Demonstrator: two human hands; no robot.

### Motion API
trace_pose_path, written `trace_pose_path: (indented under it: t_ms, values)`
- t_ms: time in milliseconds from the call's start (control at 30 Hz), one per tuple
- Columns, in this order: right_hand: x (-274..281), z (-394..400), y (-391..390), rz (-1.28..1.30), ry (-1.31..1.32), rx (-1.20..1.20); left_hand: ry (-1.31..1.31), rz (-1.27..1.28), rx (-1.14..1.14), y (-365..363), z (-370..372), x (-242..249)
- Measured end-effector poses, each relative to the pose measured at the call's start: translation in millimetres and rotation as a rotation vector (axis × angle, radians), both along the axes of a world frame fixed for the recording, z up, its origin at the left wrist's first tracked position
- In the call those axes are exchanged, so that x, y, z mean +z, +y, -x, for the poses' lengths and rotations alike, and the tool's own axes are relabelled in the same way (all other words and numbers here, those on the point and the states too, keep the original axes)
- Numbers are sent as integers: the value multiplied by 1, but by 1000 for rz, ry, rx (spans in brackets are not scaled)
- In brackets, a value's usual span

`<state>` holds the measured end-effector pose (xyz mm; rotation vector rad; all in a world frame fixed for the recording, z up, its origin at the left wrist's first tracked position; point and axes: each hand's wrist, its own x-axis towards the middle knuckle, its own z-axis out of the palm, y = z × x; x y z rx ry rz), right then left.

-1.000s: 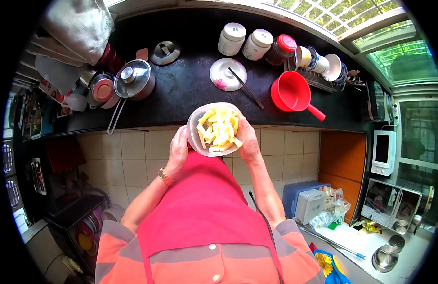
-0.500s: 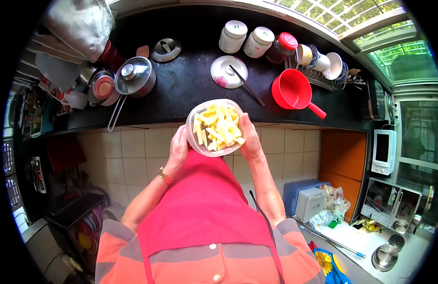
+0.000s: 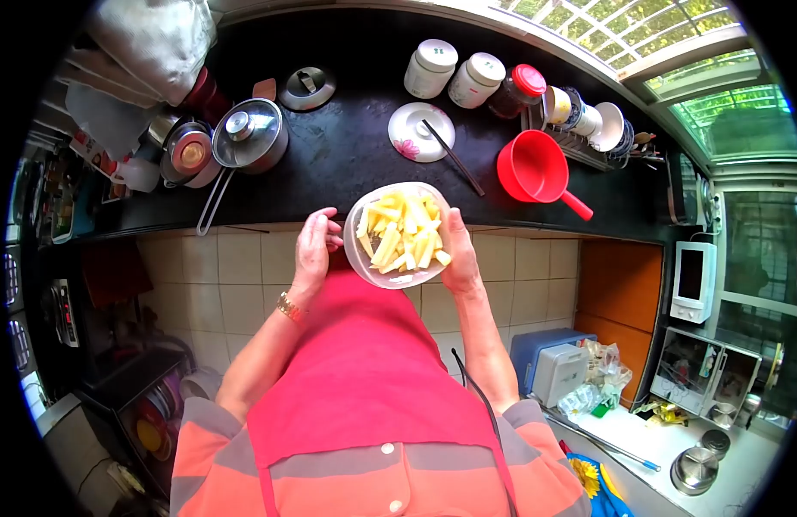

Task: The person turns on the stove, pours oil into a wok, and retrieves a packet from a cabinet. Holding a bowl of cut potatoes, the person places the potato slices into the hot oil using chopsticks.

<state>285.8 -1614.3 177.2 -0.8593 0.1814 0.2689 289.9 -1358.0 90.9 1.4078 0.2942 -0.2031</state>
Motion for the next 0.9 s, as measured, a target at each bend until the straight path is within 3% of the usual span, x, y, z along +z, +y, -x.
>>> trace_pose_path:
  t_ms: [67,100,133,200,267,300,333,400,467,500,533,567,633,667,700,733,767,833,867,900]
  values:
    - [-7,-2,13,-49,4,-22,-23,-29,36,-4,-11,-2]
    - [-12,1,33,81,-36,-81,-441,-395,78,-15,-17,-5]
    - [-15,2,43,213,-81,-140,-547,-483,78,-15,-18,-4]
    - [-14,2,32,234,-84,-85,-758,-670,105,-17,-20,-2]
    - [-13,4,32,101,-33,-132,-74,-206,170,-15,-17,37]
    - [-19,2,42,282,-99,-157,-208,-33,184,-19,-16,5]
    - [-23,4,54,461,-155,-186,-781,-805,83,-10,-19,-1]
    - [-14,4,49,365,-115,-68,-419,-208,118,-7,-13,-1]
    - [-3,2,42,149,-73,-128,-78,-156,155,7,-10,13]
    - [0,0,53,110,-72,-160,-82,-187,192,9,-13,2]
    - [-12,4,64,562,-68,-124,-397,-406,156,5,-12,-3]
    - [-18,10,64,530,-95,-119,-708,-637,176,1,-12,-8]
    - [-20,-7,54,383,-131,-89,-427,-389,163,9,-23,11]
    - [-21,-1,49,264,-89,-74,-157,-168,134,17,-16,22]
    - [6,-5,58,147,-131,-154,-107,-167,179,23,-18,26]
    - [-1,-10,64,148,-141,-149,-116,-164,186,22,-25,21]
    - [-15,-5,74,275,-119,-151,-364,-331,171,19,-24,13]
    - [-17,-3,79,470,-174,-151,-235,-103,139,30,-22,11]
    - [-17,-2,68,430,-167,-79,-165,5,134,35,-21,9]
    - [-6,-1,71,302,-142,-143,-150,-87,144,40,-20,16]
